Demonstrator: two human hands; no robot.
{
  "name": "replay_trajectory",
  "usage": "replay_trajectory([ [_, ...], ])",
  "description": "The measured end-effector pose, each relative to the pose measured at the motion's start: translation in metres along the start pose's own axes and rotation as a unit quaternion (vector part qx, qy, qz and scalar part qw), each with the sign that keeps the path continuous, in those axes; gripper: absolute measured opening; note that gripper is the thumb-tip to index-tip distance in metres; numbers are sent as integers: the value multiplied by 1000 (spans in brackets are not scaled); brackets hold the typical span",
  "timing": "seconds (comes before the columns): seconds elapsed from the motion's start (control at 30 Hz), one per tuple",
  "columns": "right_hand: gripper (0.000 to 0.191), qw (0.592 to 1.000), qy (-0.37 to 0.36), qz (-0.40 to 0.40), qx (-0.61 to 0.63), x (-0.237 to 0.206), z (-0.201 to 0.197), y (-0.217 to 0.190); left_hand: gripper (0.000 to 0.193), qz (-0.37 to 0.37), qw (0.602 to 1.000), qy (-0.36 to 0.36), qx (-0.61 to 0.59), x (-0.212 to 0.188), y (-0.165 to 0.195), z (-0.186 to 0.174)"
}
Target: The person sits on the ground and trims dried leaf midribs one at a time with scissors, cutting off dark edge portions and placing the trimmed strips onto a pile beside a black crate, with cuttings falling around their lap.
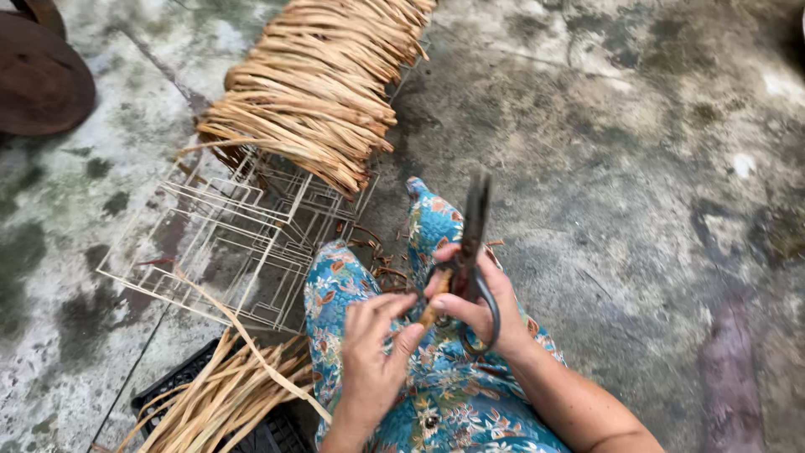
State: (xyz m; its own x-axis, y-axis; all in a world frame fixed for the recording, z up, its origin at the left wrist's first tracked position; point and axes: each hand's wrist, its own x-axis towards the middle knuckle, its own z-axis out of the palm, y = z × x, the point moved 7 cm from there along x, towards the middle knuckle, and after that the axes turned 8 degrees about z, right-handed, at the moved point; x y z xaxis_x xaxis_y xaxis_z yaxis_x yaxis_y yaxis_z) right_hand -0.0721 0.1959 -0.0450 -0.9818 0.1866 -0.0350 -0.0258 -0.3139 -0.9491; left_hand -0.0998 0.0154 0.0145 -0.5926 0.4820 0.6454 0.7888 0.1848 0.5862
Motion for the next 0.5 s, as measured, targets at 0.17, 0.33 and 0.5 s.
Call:
replay_trajectory([
  [0.17,53,998,-15,16,-53,-6,9,-5,24,-153,981,-55,-109,5,-11,10],
  [0.33,57,995,18,-1,-94,-15,2,-8,11,-224,949,-33,-219,-16,-28,32],
  [0.5,75,989,-8,-17,-146,-9,-1,-17,14,-300,880,71,-361,-27,-57,27],
])
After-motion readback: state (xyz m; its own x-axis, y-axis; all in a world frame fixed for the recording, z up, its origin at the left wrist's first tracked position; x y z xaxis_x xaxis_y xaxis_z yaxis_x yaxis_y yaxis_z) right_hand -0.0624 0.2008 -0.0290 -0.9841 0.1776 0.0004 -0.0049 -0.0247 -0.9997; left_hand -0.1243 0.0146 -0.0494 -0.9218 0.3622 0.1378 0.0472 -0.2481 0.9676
